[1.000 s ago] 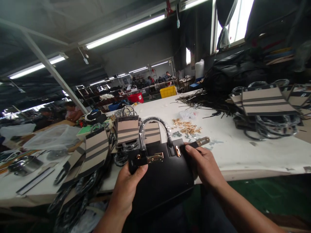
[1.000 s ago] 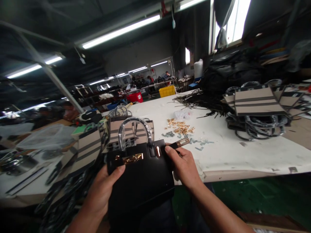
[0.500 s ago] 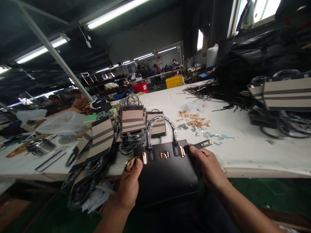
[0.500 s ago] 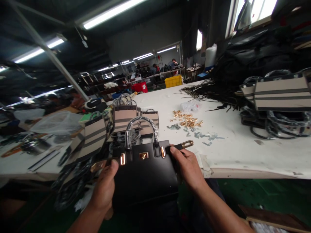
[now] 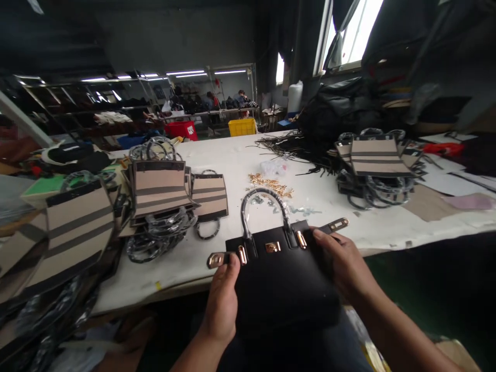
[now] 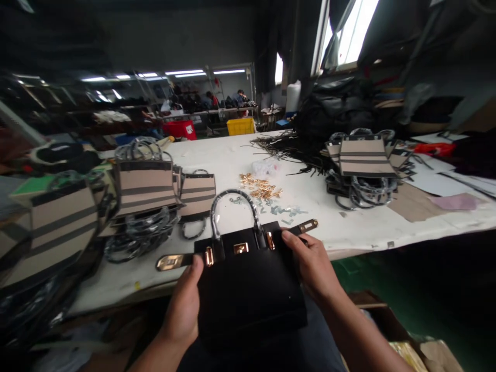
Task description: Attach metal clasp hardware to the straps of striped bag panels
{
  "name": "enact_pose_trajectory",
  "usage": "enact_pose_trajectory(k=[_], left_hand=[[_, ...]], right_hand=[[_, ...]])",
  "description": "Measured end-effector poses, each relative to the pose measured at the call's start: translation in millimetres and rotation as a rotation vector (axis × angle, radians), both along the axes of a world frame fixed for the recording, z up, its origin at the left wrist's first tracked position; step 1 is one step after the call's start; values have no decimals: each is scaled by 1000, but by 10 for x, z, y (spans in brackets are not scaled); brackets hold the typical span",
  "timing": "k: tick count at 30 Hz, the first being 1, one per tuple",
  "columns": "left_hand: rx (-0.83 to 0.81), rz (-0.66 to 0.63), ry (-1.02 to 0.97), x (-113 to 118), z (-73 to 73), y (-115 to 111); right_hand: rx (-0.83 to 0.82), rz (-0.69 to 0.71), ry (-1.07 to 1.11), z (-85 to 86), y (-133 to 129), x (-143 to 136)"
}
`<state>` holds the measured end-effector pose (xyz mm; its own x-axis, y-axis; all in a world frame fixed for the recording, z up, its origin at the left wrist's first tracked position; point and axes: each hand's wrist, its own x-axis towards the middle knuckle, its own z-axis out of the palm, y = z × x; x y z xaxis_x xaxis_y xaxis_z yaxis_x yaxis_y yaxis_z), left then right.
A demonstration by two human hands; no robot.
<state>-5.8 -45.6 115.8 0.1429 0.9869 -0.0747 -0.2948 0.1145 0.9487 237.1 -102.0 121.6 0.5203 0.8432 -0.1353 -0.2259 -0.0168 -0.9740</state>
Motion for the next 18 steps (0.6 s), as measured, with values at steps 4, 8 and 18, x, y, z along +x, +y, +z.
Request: enact_pose_trajectory(k=[4,8,18], left_hand=[[147,-107,171,-77,-216,198],[280,-103,331,-132,-518,360],[246,-29,533,-123,-903,362]], right_hand=[[-87,-9,-84,-396,38,-26],[-177,43,-104,-683,145,-68],[-340,192,-299,-886,364,-33]])
